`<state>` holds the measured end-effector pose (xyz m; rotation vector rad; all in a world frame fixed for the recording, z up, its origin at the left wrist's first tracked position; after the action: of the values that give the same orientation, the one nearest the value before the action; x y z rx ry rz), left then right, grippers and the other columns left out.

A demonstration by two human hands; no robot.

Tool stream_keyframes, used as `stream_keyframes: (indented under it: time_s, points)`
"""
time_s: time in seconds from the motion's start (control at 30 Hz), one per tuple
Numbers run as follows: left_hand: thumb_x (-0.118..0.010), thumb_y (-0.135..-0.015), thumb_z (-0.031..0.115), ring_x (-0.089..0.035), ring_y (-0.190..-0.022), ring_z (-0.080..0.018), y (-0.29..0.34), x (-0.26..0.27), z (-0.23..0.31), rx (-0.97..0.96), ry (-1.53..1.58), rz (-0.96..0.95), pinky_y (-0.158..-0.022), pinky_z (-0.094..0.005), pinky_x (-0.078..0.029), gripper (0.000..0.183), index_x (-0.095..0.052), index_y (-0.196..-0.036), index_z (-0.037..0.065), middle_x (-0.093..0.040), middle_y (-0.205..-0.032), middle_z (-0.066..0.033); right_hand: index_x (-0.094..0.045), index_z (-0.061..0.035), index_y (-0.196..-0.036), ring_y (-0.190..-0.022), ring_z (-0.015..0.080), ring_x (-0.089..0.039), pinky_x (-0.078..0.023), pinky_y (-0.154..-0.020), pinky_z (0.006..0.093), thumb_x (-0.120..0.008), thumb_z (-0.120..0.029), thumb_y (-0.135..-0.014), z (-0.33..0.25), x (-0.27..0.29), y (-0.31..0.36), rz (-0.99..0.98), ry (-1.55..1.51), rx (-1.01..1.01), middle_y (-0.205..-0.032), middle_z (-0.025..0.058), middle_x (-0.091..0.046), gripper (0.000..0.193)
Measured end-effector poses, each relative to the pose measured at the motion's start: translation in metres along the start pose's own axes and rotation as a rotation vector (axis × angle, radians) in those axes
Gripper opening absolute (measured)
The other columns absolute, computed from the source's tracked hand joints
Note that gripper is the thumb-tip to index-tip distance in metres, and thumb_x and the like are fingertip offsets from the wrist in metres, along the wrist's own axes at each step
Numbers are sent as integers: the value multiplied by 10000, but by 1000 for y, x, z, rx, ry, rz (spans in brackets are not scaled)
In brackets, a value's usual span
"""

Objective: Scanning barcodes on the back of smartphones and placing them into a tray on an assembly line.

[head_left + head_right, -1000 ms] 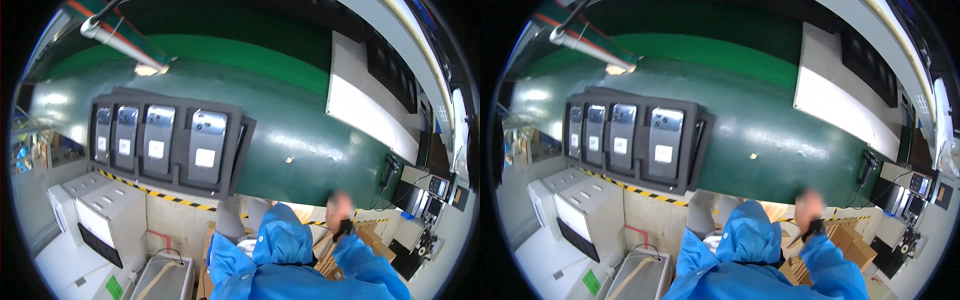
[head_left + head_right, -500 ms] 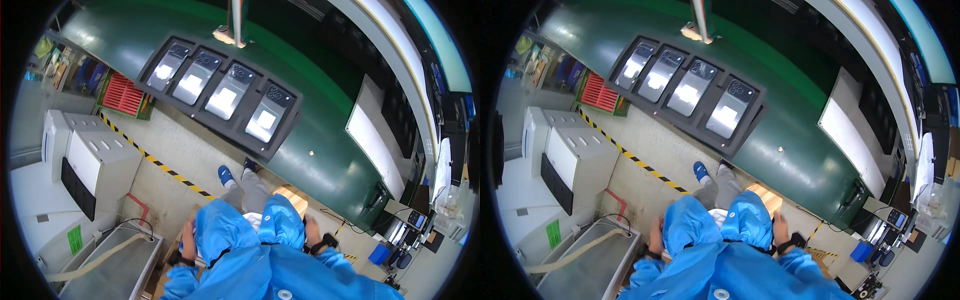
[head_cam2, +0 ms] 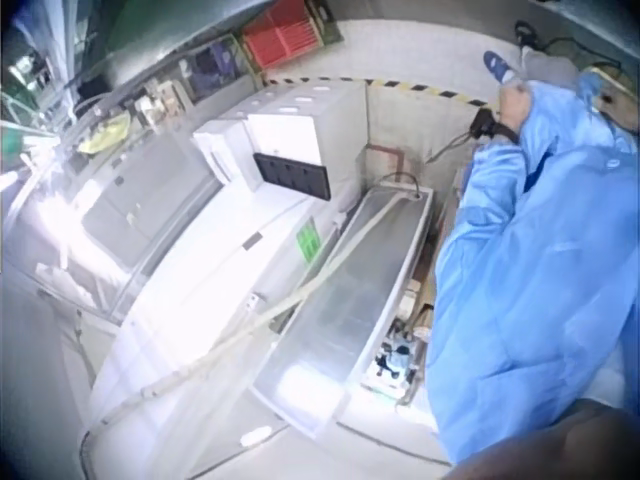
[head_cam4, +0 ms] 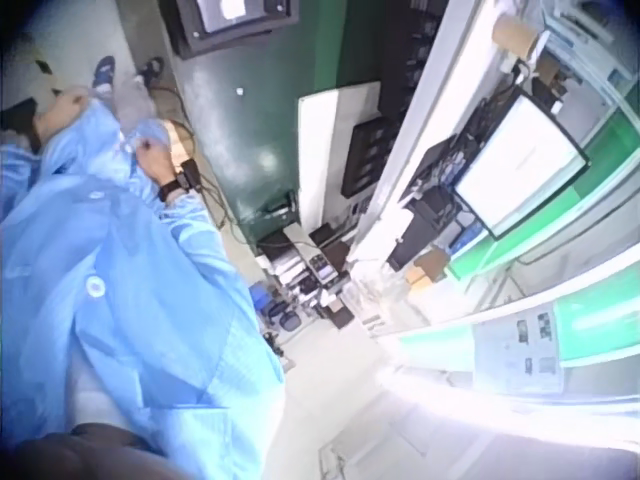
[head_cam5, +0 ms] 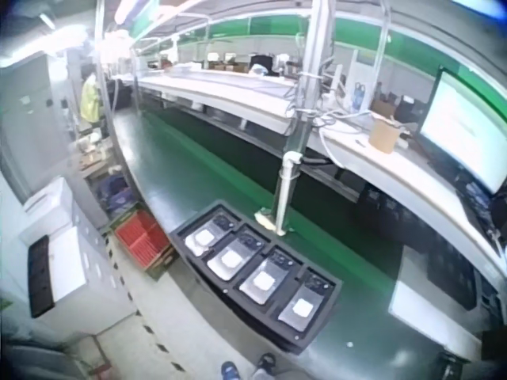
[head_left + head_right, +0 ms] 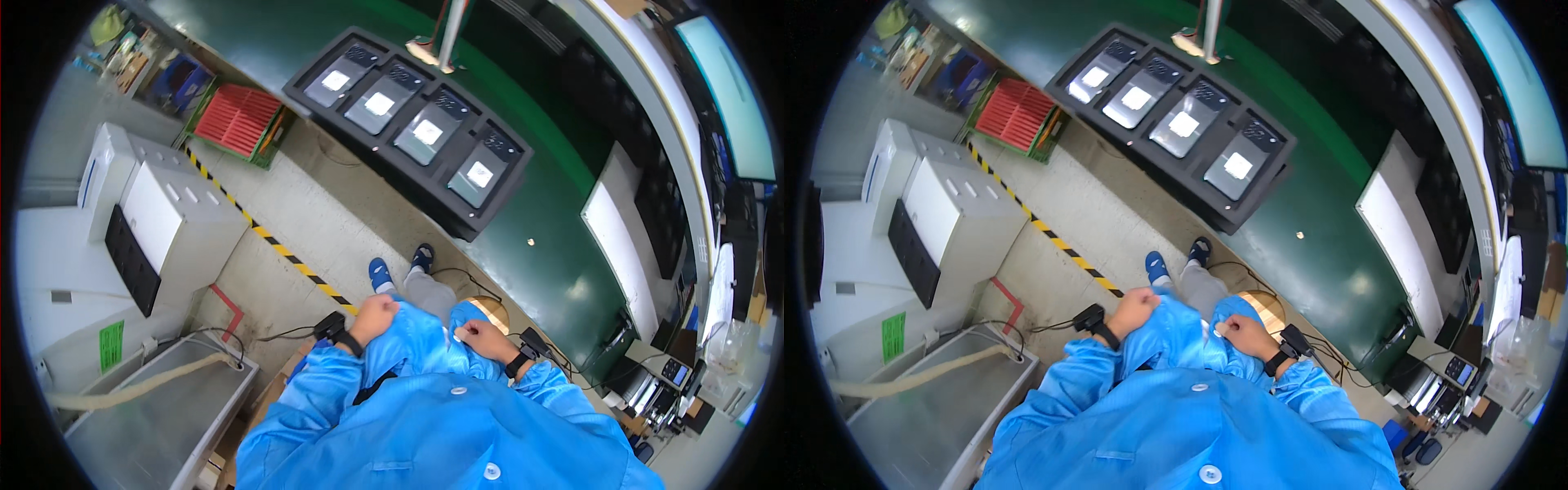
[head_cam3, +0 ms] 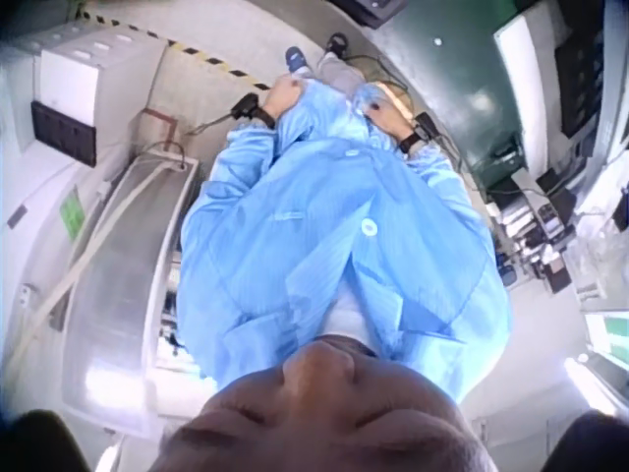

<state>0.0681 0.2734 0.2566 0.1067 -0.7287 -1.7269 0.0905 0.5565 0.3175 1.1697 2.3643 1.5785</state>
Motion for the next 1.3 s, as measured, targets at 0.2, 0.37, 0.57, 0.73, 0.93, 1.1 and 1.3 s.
stream_keyframes:
  time_s: [0.2,0.37,0.57,0.73,0.93,1.1,1.3]
  points:
    - [-684,-957,181,-540,-699,-117,58,71,-13,-66,290,313,-658,-306,-481,192,-627,-894,9,-604,-715,-46,-673,-18,-989,-819,125,-619,-506,-735,292,-751,-200,-915,15,48,102,482,-301,136,-872,33,-677,212]
    - [-540,-976,201,-665,-866,-327,218,78,-5,-91,86,-160,-794,-442,-528,212,-671,-1041,47,-691,-896,-155,-637,-29,-892,-776,91,-568,-467,-673,266,-719,-75,-890,58,29,181,102,-522,-142,-809,12,-630,93]
    - [-536,-988,248,-675,-939,-351,211,68,-11,213,394,-136,-843,-462,-530,281,-682,-1124,50,-702,-962,-157,-644,-25,-899,-784,119,-579,-472,-682,289,-722,-86,-877,-28,75,134,-129,-463,-77,-819,31,-638,102]
    - [-542,-989,266,-670,-948,-351,143,124,0,222,437,87,-850,-464,-528,297,-677,-1135,45,-697,-980,-165,-649,-21,-906,-791,143,-588,-477,-690,308,-725,-96,-866,-201,147,127,-174,-428,314,-827,46,-645,113]
    - [-550,-991,289,-664,-960,-351,118,151,33,172,422,131,-858,-466,-525,319,-671,-1148,39,-691,-1002,-175,-656,-17,-913,-800,172,-599,-482,-700,331,-728,-108,-854,-412,195,104,-35,-433,873,-836,65,-652,131]
    - [-556,-993,307,-658,-970,-351,105,161,34,168,423,137,-865,-468,-522,338,-666,-1159,34,-686,-1021,-182,-661,-14,-920,-807,195,-608,-486,-708,351,-731,-118,-843,-496,186,59,55,-498,960,-844,80,-659,147]
    - [-563,-995,330,-652,-981,-352,105,165,34,208,431,136,-873,-470,-519,363,-660,-1172,27,-679,-1043,-192,-668,-9,-927,-815,224,-619,-492,-717,374,-734,-130,-831,-493,175,24,228,-461,958,-854,98,-667,168]
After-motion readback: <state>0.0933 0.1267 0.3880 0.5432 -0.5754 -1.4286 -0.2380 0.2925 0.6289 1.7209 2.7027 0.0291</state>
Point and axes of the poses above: each hand's wrist, its own y-axis away from the middle knuckle, its own x-axis out of the back of the hand, z = x × y, the point moved 8 cm from there along -y, towards the middle knuckle
